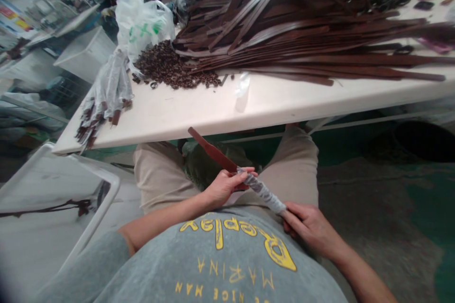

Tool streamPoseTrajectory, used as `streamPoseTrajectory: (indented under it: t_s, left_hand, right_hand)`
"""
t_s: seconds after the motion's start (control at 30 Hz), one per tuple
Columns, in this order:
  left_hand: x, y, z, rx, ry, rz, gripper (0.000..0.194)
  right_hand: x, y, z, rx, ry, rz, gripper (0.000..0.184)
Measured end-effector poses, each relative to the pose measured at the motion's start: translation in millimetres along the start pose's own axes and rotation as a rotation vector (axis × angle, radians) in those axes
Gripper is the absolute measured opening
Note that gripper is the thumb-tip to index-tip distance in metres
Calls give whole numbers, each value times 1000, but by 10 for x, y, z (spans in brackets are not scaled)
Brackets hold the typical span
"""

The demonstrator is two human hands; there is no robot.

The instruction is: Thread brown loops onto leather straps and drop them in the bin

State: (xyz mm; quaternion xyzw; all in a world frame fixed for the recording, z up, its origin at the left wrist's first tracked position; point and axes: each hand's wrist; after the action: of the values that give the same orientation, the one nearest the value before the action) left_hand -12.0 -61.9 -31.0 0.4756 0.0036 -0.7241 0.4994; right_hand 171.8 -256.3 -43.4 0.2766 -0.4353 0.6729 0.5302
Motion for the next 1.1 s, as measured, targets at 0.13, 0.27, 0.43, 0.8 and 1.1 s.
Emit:
streamPoseTrajectory:
  t_s: [0.13,0.27,0.43,0.8,1.1]
  left_hand:
    - [-19,-10,-7,-68,78,-13,57]
    - [39,69,-23,-79,52,-14,57]
    - [-36,34,16,5,72,-114,53]
    - [-686,-555,120,-184,137,-110,41]
    - [-436,-180,56,-168,94,-57,63]
  right_hand:
    - [108,-174,-100,-40,-46,-35,47]
    - [364,-148,-254,-238,-85,47,48]
    - [725,170,-447,-214,-126,207,41]
    - [335,-491,-242,-99,-130,186,36]
    - [616,-389,-507,-468,-358,367,41]
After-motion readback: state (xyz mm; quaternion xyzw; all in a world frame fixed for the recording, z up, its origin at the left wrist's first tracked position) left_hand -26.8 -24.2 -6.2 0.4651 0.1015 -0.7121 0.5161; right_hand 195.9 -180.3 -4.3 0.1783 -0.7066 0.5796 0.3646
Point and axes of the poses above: each hand's wrist, its own z-axis away from the middle knuckle, its own y-axis out of the palm, x = y × z
